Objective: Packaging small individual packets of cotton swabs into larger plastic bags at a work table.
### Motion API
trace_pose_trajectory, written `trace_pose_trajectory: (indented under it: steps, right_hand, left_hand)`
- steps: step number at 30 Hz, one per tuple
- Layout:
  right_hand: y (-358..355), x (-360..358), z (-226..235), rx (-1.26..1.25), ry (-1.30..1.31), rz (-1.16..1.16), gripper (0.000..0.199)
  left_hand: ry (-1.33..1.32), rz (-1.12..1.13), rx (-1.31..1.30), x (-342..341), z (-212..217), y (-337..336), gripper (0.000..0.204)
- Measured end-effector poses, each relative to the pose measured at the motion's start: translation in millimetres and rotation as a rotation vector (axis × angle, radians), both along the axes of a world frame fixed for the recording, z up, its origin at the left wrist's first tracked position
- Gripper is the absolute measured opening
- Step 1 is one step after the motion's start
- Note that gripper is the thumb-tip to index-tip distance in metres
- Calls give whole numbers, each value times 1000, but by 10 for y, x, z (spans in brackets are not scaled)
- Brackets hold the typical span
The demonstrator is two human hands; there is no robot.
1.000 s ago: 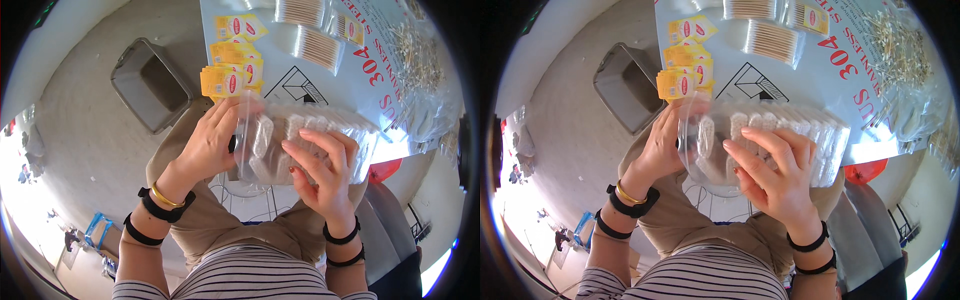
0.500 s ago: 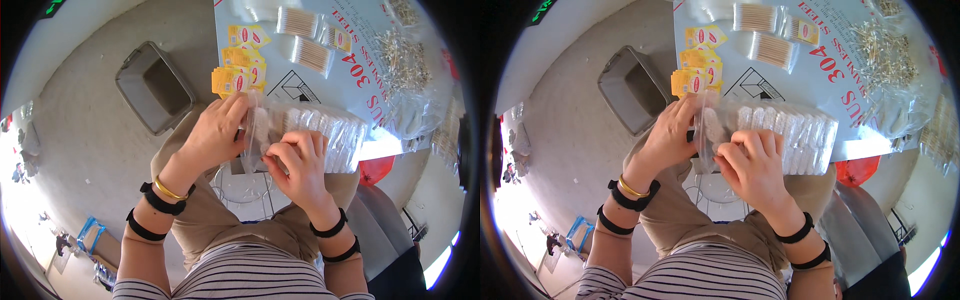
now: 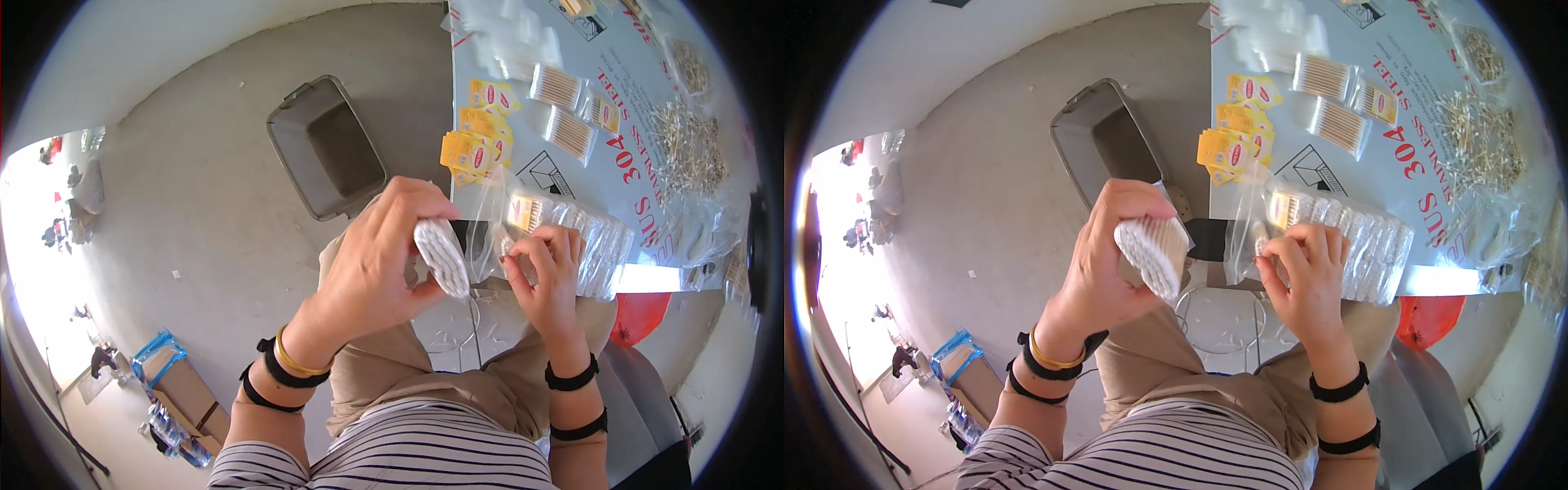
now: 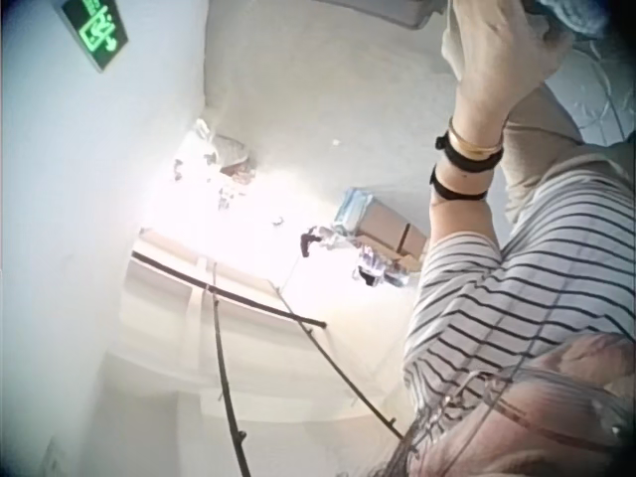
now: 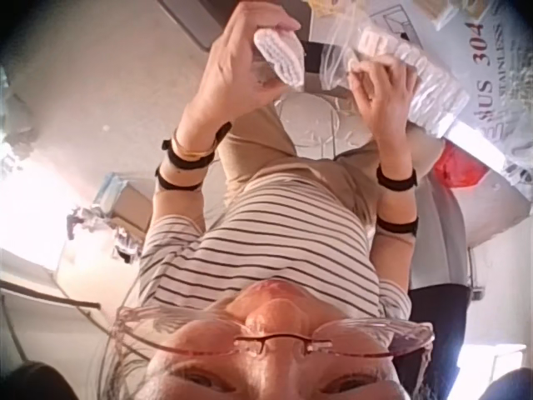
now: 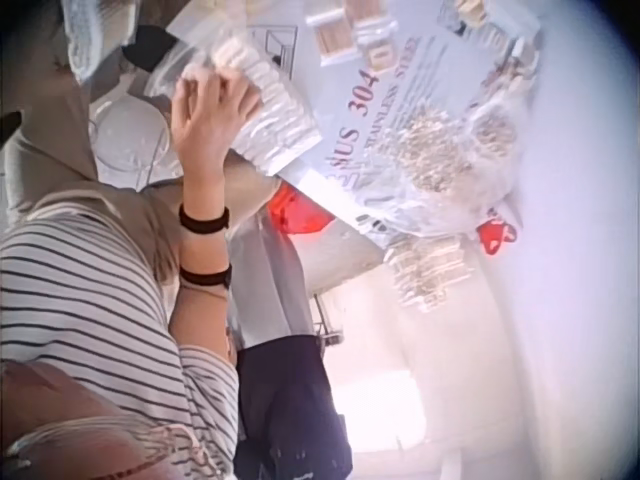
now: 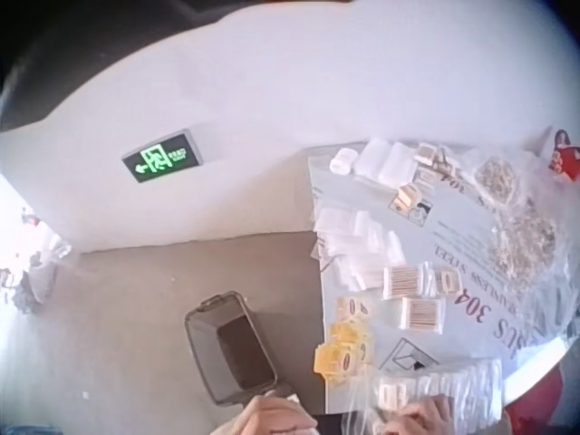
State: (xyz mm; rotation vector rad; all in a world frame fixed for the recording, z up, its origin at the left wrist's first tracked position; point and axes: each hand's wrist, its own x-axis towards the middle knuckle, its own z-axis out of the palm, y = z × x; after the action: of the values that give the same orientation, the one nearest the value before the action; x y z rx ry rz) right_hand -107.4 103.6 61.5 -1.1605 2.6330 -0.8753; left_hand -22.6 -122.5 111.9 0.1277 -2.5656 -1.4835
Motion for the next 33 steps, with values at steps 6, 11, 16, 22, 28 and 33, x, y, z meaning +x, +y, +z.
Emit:
trace_pose_trajectory:
  steps: [6, 11, 16, 22, 28, 33]
  right_hand:
    - [-29, 29, 29, -18, -8, 11, 19]
    - [-23, 46, 72, -15, 9, -1, 17]
    - [-24, 82, 328, -103, -28, -33, 15]
    - [-104, 299, 1436, -564, -493, 40, 22]
    - [13, 633, 1974, -422, -111, 210, 35]
    - [254, 917, 2354, -474, -10, 219, 35]
  left_hand:
    - [105, 17, -90, 105, 250, 26, 57]
    - [32, 4, -62, 213, 463, 74, 58]
    - [52, 2, -30, 284, 684, 207, 55]
    - [52, 85, -5, 474, 883, 378, 50]
    - [342, 103, -73, 685, 1176, 645, 35]
    - [537, 57, -28, 968, 1537, 772, 33]
